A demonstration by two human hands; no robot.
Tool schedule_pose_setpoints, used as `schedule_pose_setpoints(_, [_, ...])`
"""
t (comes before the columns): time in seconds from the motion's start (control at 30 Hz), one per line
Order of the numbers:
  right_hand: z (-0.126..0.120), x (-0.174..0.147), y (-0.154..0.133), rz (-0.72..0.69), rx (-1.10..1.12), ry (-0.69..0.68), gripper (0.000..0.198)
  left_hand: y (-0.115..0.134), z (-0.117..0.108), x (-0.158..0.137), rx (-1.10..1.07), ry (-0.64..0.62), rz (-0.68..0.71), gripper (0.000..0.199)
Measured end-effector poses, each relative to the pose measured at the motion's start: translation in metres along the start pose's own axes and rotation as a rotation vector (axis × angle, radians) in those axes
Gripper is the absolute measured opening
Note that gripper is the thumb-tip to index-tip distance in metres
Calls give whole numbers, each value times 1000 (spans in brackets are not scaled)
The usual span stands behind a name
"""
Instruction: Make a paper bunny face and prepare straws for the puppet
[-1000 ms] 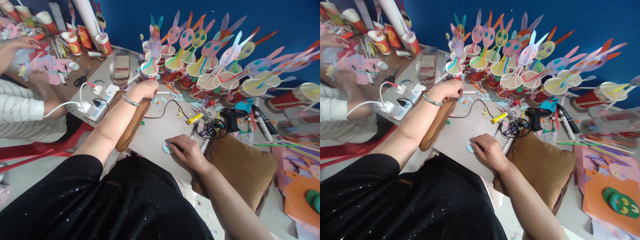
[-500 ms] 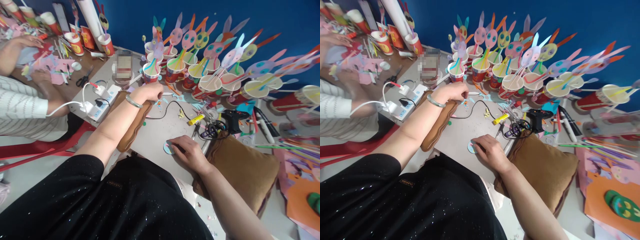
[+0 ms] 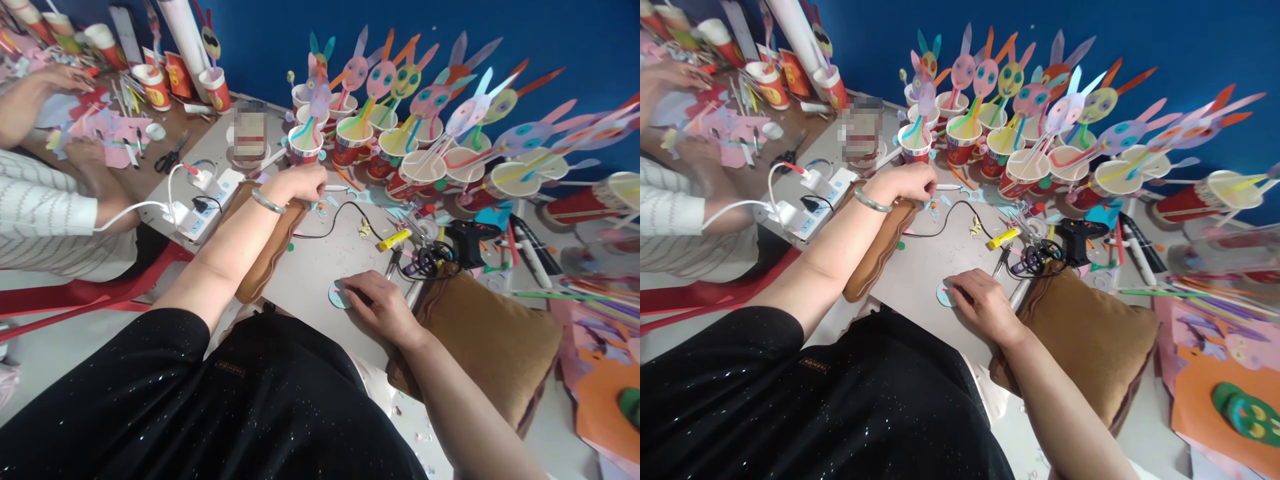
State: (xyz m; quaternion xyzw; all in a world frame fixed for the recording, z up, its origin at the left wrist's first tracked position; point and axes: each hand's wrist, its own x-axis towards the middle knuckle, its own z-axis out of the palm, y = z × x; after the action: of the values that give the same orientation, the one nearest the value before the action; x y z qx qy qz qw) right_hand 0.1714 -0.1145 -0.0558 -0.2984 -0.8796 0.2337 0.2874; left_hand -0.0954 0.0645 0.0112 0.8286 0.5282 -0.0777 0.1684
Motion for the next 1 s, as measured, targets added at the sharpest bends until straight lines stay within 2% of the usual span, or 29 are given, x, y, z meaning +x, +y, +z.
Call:
schedule_pose_setpoints(0.13, [0, 0, 1, 25, 11, -15, 18, -2, -3, 0, -70, -8, 10, 26])
schedule_pose_setpoints(0.3, [0, 0, 0, 15, 4, -14, 17, -2, -5, 1, -130, -3, 57, 33])
schedule_pose_setpoints(0.5, [-1, 1, -1, 8, 6, -7, 15, -5, -5, 0, -168, -27, 84, 28])
schedule_pose_setpoints(0.83, [0, 0, 1, 24, 17, -11, 16, -9, -7, -2, -311, -163, 98, 32])
schedule_pose_setpoints(1.0, [0, 0, 0, 53, 29, -25, 19, -13, -8, -3, -331, -252, 182, 36])
